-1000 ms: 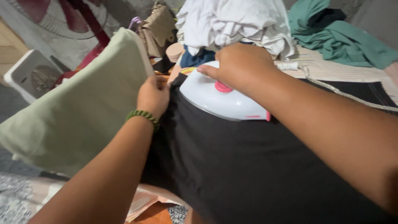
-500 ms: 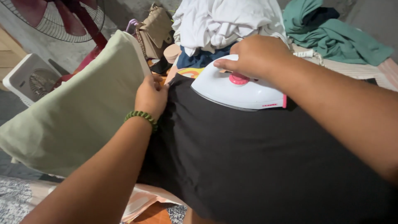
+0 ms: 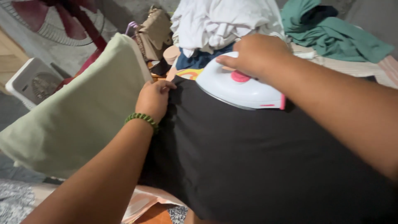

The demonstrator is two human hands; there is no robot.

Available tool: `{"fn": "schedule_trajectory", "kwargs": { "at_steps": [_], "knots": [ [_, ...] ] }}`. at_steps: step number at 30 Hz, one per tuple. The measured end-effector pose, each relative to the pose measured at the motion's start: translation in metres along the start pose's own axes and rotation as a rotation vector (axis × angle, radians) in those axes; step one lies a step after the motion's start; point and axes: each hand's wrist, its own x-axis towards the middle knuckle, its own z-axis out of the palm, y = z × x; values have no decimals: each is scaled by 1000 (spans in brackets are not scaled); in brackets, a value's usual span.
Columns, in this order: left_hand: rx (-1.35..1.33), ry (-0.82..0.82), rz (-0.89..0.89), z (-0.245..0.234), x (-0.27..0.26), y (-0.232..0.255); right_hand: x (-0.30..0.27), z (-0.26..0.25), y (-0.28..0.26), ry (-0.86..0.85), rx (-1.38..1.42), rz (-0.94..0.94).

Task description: The person irons a black t-shirt on a table using a white electric iron. They repeatedly smooth the fabric, reposition the shirt, and iron different sections including the body and sleeves.

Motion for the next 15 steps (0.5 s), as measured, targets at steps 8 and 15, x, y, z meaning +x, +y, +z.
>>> {"fn": "schedule_trajectory", "kwargs": {
  "at_steps": [8,15],
  "knots": [
    [19,-61,-8,1,3,-1,-27,-8,51,-49,8,145],
    [7,-61,-25,1,2,0,-46,-20,70,-162,49,131]
  ]
}}
